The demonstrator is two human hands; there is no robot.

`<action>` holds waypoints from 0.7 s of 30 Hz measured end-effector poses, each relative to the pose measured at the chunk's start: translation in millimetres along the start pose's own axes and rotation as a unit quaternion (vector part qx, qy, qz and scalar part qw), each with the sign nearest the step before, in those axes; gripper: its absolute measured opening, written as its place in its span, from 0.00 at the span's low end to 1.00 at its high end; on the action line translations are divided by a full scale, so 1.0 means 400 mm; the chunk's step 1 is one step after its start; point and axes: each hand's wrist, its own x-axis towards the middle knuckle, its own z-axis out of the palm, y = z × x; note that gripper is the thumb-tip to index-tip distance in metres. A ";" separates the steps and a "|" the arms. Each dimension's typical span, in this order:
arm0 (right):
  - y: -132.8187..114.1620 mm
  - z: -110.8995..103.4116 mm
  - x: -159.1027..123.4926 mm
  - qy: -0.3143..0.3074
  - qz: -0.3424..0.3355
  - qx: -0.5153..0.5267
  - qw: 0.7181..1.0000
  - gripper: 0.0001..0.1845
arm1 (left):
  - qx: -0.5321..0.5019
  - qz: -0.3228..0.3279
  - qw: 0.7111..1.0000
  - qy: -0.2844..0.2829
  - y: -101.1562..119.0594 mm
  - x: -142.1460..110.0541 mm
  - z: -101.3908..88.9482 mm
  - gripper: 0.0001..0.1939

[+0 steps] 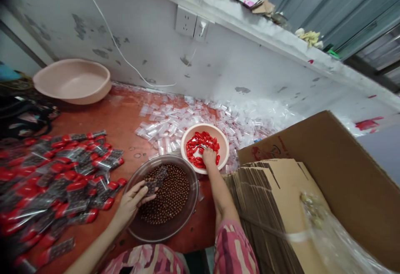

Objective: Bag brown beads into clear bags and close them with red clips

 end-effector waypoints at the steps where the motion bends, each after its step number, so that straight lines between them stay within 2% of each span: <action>1: -0.001 -0.010 0.000 0.013 0.010 0.024 1.000 0.17 | -0.001 0.005 1.000 0.003 0.003 0.000 0.000 0.25; 5: -0.033 -0.041 -0.030 0.067 0.013 0.152 0.986 0.19 | -0.020 0.012 1.000 -0.004 0.029 -0.005 0.017 0.24; 7: -0.067 -0.047 -0.072 0.074 -0.012 0.209 0.975 0.19 | -0.042 0.011 0.999 -0.028 0.047 -0.011 0.030 0.21; 9: -0.107 -0.054 -0.133 0.064 -0.051 0.297 0.951 0.18 | -0.057 0.019 0.996 -0.060 0.060 -0.019 0.040 0.18; 11: -0.143 -0.073 -0.202 0.046 -0.116 0.441 0.889 0.18 | -0.051 0.030 0.995 -0.080 0.064 -0.026 0.045 0.18; 13: -0.168 -0.113 -0.265 0.034 -0.205 0.526 0.825 0.19 | -0.013 0.044 0.996 -0.077 0.063 -0.030 0.044 0.19; 14: -0.175 -0.140 -0.290 0.032 -0.249 0.535 0.806 0.21 | 0.019 0.052 0.996 -0.073 0.061 -0.032 0.042 0.21; 16: -0.183 -0.203 -0.328 0.012 -0.339 0.504 0.794 0.25 | 0.105 0.077 0.989 -0.072 0.060 -0.033 0.036 0.22; 19: -0.189 -0.289 -0.358 -0.027 -0.439 0.399 0.805 0.32 | 0.239 0.148 0.955 -0.091 0.067 -0.035 0.027 0.19; 21: -0.197 -0.321 -0.369 -0.036 -0.484 0.327 0.811 0.33 | 0.289 0.195 0.932 -0.102 0.076 -0.039 0.024 0.17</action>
